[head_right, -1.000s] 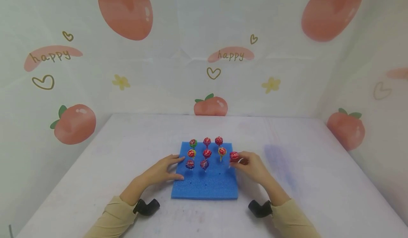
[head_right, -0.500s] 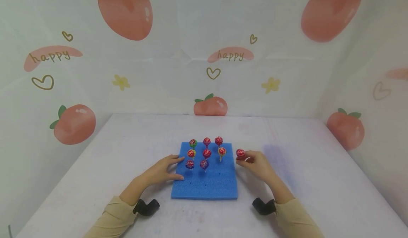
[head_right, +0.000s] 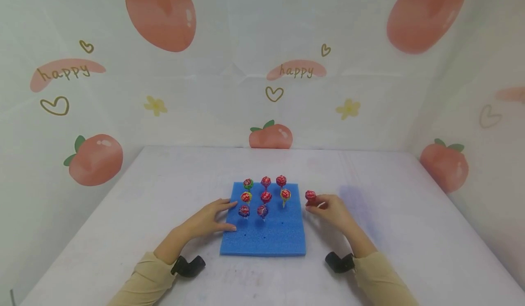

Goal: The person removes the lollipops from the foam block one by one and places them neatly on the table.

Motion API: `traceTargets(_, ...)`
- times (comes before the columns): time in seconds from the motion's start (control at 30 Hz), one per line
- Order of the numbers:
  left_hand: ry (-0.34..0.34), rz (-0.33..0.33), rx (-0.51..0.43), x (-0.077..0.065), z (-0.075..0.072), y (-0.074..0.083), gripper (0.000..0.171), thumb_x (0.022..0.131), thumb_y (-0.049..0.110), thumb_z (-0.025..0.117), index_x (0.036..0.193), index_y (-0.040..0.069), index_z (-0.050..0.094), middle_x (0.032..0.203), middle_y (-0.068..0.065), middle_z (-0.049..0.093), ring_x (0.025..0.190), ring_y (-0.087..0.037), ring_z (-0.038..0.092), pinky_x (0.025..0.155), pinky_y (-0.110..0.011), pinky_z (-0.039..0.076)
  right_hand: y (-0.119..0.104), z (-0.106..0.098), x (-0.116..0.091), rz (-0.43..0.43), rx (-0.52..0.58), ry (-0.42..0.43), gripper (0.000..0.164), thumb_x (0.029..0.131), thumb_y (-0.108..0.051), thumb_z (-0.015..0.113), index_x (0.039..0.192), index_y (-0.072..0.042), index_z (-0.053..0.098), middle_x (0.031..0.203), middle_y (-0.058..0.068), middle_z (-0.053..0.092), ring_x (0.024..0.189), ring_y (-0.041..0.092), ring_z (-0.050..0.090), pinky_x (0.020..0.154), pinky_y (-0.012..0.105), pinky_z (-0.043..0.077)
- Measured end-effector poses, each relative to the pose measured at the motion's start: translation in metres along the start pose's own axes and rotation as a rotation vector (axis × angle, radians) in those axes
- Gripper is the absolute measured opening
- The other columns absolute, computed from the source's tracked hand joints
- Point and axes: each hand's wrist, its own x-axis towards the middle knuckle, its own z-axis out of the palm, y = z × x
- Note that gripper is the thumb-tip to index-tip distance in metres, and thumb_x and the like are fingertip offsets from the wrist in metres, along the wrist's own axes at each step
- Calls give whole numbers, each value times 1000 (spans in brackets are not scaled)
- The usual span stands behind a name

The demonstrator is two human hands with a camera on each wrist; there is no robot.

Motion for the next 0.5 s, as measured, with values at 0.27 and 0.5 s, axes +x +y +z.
traceTargets(0.27, -7, -5, -7, 0, 0, -1, 73, 79, 39, 72, 139, 9, 45, 146, -21, 39, 138, -43, 28, 110, -57, 29, 0, 3, 4, 67, -10, -63, 25, 84, -24, 68, 98, -3, 70, 93, 11, 70, 79, 17, 60, 63, 25, 49)
traceTargets(0.5, -12, 7, -13, 0, -1, -1, 73, 80, 38, 72, 139, 8, 44, 146, -21, 38, 138, -44, 28, 110, -58, 29, -2, 6, 6, 99, 21, -95, 22, 84, -23, 69, 92, -3, 71, 86, 7, 67, 75, 15, 55, 60, 25, 47)
